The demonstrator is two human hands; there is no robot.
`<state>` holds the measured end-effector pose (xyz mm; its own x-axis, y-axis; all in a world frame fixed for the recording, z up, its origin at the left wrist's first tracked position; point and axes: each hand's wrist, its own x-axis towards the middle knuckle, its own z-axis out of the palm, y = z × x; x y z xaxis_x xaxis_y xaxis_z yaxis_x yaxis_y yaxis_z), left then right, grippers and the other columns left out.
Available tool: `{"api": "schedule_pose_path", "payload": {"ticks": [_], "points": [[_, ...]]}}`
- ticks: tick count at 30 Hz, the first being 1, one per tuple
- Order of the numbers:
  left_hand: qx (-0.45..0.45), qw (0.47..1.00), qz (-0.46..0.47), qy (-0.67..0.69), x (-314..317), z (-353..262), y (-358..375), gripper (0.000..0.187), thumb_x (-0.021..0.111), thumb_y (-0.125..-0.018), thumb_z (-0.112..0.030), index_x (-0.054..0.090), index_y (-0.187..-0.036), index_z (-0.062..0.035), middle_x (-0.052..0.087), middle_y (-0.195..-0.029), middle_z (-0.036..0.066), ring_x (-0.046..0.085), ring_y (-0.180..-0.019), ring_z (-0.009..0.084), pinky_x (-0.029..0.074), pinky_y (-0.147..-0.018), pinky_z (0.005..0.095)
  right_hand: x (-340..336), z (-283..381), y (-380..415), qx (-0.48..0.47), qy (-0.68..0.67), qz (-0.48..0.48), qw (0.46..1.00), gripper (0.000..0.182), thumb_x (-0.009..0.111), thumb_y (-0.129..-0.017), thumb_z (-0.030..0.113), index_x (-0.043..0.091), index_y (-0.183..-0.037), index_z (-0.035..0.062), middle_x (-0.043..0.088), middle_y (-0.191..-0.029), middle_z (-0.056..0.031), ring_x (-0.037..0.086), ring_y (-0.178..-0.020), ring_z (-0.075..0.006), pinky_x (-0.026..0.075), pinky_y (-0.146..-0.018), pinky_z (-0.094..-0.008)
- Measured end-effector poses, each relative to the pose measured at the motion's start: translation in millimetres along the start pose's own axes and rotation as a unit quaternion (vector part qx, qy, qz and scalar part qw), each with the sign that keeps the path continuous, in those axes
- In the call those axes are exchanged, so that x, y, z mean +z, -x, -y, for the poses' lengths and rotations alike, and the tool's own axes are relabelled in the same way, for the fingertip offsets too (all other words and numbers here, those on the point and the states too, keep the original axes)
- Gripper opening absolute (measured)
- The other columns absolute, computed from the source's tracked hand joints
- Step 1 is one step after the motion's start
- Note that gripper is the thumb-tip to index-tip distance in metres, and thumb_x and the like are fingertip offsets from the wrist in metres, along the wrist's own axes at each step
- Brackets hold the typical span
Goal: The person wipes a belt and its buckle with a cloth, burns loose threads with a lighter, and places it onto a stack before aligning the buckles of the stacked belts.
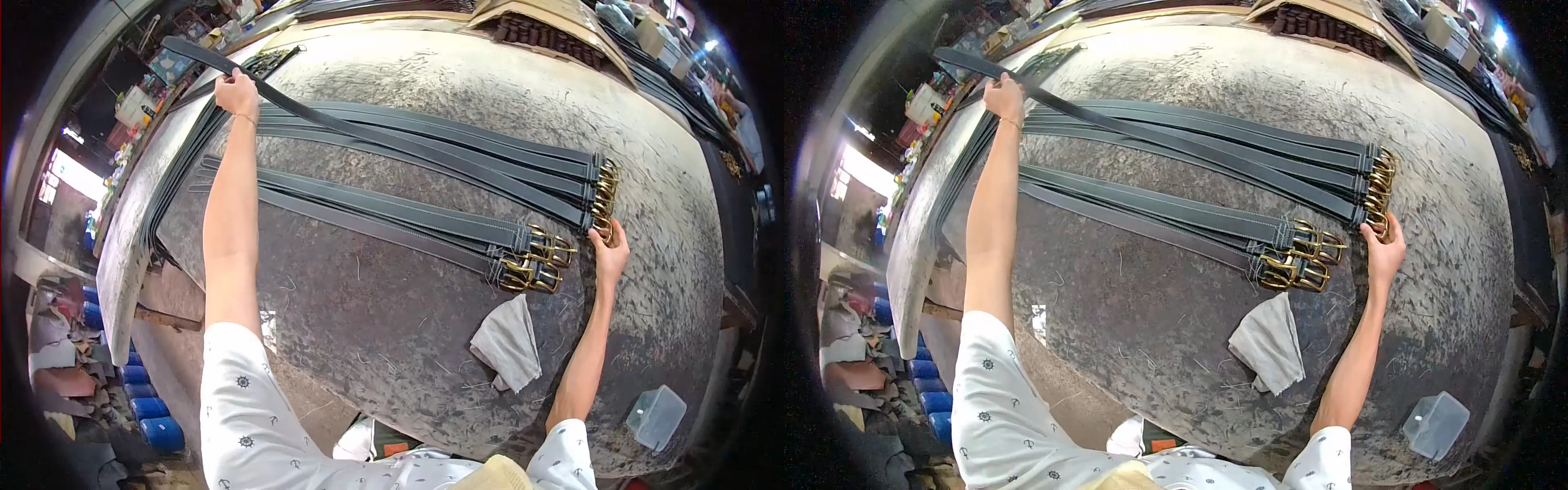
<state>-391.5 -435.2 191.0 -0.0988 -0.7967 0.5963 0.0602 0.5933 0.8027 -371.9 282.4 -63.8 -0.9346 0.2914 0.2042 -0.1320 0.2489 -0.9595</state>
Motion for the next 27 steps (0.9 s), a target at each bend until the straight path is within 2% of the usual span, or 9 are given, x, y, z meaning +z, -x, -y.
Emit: {"api": "schedule_pose_path", "payload": {"ticks": [4, 10, 15, 17, 19, 21, 23, 25, 27], "points": [[0.037, 0.988, -0.073, -0.132, -5.8, 2.7, 14.5, 0.021, 0.063, -0.09, -0.018, 0.063, -0.089, 0.0037, 0.07, -0.089, 0.021, 0.067, -0.088, 0.0401, 0.05, -0.081, 0.0487, -0.4, 2.9, 1.6, 0.002, -0.011, 0.004, 1.0, 0.062, 0.08, -0.081, 0.004, 0.053, -0.136, -0.006, 0.068, -0.103, -0.0071, 0.065, -0.093, -0.0134, 0.054, -0.082, -0.0273], [0.189, 0.955, -0.122, -0.192, -17.7, 11.2, -21.9, 0.021, 0.062, -0.089, -0.018, 0.061, -0.094, 0.0029, 0.066, -0.089, 0.023, 0.064, -0.085, 0.0448, 0.047, -0.077, 0.0535, -0.5, 6.0, 2.8, -0.001, 0.004, -0.004, 1.0, 0.064, 0.081, -0.08, 0.006, 0.053, -0.136, -0.0066, 0.069, -0.107, -0.0086, 0.065, -0.095, -0.0141, 0.054, -0.084, -0.0272], [0.104, 0.967, -0.071, -0.221, -22.9, 15.5, -47.7, 0.033, 0.065, -0.088, -0.019, 0.053, -0.108, 0.0041, 0.067, -0.101, 0.025, 0.065, -0.097, 0.0425, 0.049, -0.085, 0.0512, -2.2, 2.5, 1.3, 0.0, 0.006, 0.0, 1.0, 0.063, 0.081, -0.081, 0.007, 0.052, -0.136, -0.0076, 0.069, -0.107, -0.0092, 0.065, -0.095, -0.0146, 0.053, -0.084, -0.027], [0.06, 0.966, -0.02, -0.252, -9.8, 70.7, -89.1, 0.052, 0.066, -0.085, -0.025, 0.044, -0.118, 0.0083, 0.069, -0.09, 0.026, 0.069, -0.092, 0.0394, 0.052, -0.088, 0.0462, -2.8, 2.4, 1.4, -0.003, -0.002, 0.003, 1.0, 0.063, 0.081, -0.082, 0.007, 0.052, -0.136, -0.0077, 0.069, -0.107, -0.0092, 0.066, -0.094, -0.0146, 0.054, -0.084, -0.0271], [0.015, 0.963, 0.03, -0.266, -20.0, 55.6, -47.0, 0.074, 0.068, -0.079, -0.032, 0.036, -0.129, 0.0124, 0.065, -0.108, 0.033, 0.065, -0.107, 0.0411, 0.05, -0.097, 0.0439, -2.3, 1.9, 1.9, -0.003, -0.007, 0.002, 1.0, 0.062, 0.08, -0.082, 0.007, 0.052, -0.136, -0.0079, 0.069, -0.105, -0.0094, 0.066, -0.092, -0.0144, 0.054, -0.082, -0.0273], [0.018, 0.944, 0.09, -0.318, -12.6, 109.4, -29.7, 0.075, 0.064, -0.078, -0.04, 0.043, -0.125, 0.0147, 0.062, -0.116, 0.035, 0.062, -0.113, 0.0436, 0.047, -0.1, 0.0453, -2.2, 1.4, 2.3, -0.003, -0.012, 0.002, 1.0, 0.062, 0.08, -0.082, 0.006, 0.052, -0.136, -0.0078, 0.069, -0.105, -0.0093, 0.066, -0.092, -0.0142, 0.054, -0.082, -0.0273], [-0.016, 0.884, 0.253, -0.392, -3.5, 124.3, 18.0, 0.068, 0.063, -0.078, -0.037, 0.045, -0.123, 0.0112, 0.056, -0.122, 0.036, 0.057, -0.116, 0.0462, 0.047, -0.1, 0.0478, -2.2, -3.6, -0.5, -0.003, -0.024, 0.003, 1.0, 0.062, 0.08, -0.082, 0.004, 0.052, -0.136, -0.0078, 0.069, -0.105, -0.0091, 0.066, -0.092, -0.0137, 0.055, -0.081, -0.027], [0.07, 0.854, 0.345, -0.383, 0.8, 118.2, 89.1, 0.062, 0.061, -0.084, -0.034, 0.049, -0.126, 0.0104, 0.054, -0.123, 0.036, 0.056, -0.116, 0.0447, 0.046, -0.101, 0.049, -3.6, -15.7, -4.2, -0.017, -0.033, 0.006, 0.999, 0.062, 0.08, -0.082, 0.004, 0.052, -0.136, -0.0078, 0.069, -0.104, -0.0089, 0.066, -0.092, -0.0138, 0.055, -0.081, -0.0271], [0.183, 0.821, 0.402, -0.361, 21.6, 159.5, 142.3, 0.065, 0.061, -0.087, -0.043, 0.048, -0.138, -0.0039, 0.046, -0.141, 0.025, 0.045, -0.131, 0.0421, 0.041, -0.107, 0.0513, -3.6, -17.5, -5.8, -0.022, -0.044, 0.008, 0.999, 0.063, 0.08, -0.082, 0.004, 0.051, -0.137, -0.0081, 0.069, -0.103, -0.0092, 0.066, -0.09, -0.0142, 0.055, -0.081, -0.0275]]}}
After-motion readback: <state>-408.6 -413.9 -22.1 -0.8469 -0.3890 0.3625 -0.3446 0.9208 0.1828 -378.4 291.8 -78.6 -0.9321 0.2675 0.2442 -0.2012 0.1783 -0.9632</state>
